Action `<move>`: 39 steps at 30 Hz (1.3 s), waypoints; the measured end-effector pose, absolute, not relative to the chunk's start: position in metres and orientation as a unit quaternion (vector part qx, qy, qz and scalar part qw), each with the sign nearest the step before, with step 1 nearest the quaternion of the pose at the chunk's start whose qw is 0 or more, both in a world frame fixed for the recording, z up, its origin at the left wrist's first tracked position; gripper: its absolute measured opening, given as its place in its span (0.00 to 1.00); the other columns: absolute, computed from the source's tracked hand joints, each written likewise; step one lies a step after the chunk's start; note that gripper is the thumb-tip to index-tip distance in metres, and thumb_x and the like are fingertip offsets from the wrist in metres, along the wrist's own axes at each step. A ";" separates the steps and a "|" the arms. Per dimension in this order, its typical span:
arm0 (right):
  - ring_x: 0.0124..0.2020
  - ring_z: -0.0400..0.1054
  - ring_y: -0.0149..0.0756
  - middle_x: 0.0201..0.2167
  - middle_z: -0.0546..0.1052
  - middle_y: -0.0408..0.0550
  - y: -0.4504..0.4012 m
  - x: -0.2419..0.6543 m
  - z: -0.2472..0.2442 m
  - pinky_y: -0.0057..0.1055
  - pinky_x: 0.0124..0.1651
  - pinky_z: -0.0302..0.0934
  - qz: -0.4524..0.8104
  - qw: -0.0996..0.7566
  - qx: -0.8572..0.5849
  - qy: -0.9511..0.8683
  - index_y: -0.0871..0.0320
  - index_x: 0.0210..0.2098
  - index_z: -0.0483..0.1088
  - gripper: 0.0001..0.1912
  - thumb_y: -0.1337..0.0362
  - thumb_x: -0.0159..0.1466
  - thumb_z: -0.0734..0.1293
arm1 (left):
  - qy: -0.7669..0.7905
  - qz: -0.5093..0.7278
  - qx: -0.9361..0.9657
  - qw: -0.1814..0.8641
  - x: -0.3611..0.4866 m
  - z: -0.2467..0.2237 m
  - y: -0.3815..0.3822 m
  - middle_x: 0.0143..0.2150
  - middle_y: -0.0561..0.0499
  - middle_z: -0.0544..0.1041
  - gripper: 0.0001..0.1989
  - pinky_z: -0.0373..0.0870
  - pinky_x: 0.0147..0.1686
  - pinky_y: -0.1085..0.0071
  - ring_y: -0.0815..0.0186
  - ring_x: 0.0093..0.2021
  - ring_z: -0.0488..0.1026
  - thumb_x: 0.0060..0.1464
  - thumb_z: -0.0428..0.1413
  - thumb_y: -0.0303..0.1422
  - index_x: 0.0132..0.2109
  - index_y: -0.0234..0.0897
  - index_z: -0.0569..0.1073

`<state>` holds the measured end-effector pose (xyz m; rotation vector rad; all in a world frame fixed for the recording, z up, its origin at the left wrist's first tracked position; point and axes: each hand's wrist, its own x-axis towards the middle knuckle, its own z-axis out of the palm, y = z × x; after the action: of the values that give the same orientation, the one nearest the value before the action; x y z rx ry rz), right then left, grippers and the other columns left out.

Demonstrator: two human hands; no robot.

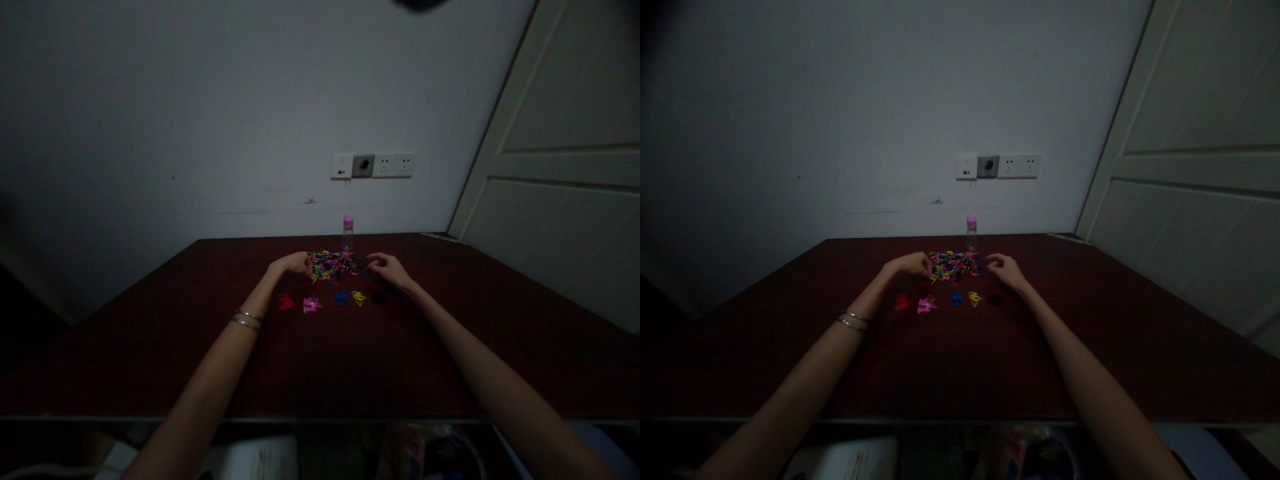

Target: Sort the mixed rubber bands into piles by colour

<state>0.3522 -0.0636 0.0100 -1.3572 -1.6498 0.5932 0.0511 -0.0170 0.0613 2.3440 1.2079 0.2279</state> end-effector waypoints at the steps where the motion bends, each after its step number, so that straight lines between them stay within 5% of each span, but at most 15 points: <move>1: 0.26 0.67 0.30 0.28 0.75 0.49 -0.063 0.352 0.010 0.25 0.29 0.61 0.240 0.447 -0.546 -0.667 0.64 0.42 0.68 0.18 0.66 0.51 0.64 | 0.442 0.091 0.856 0.251 0.051 0.063 -0.017 0.17 0.52 0.69 0.04 0.54 0.19 0.78 0.73 0.19 0.61 0.31 0.53 0.23 0.20 0.31 0.73; 13: 0.26 0.67 0.30 0.27 0.75 0.48 -0.073 0.344 0.018 0.25 0.29 0.61 0.257 0.450 -0.549 -0.656 0.64 0.40 0.68 0.18 0.67 0.49 0.64 | 0.332 0.131 0.889 0.287 0.090 0.087 -0.044 0.21 0.52 0.71 0.08 0.55 0.24 0.77 0.74 0.22 0.61 0.37 0.53 0.24 0.28 0.30 0.76; 30: 0.27 0.67 0.31 0.27 0.75 0.48 -0.072 0.340 0.017 0.25 0.30 0.61 0.248 0.448 -0.542 -0.666 0.64 0.40 0.69 0.18 0.67 0.49 0.64 | 0.263 0.121 0.878 0.381 0.137 0.048 -0.070 0.17 0.56 0.65 0.11 0.51 0.19 0.77 0.75 0.18 0.57 0.41 0.56 0.32 0.33 0.29 0.75; 39: 0.25 0.66 0.30 0.26 0.75 0.47 -0.070 0.342 0.017 0.25 0.29 0.61 0.248 0.437 -0.536 -0.678 0.64 0.39 0.69 0.18 0.66 0.48 0.64 | 0.318 0.215 0.819 0.426 0.122 0.048 -0.048 0.19 0.54 0.67 0.14 0.54 0.20 0.77 0.75 0.19 0.60 0.42 0.57 0.34 0.35 0.28 0.75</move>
<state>0.3420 -0.0705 0.0165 -1.3338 -1.6857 0.6160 0.1220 -0.0483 0.0483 2.0473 0.7954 0.5362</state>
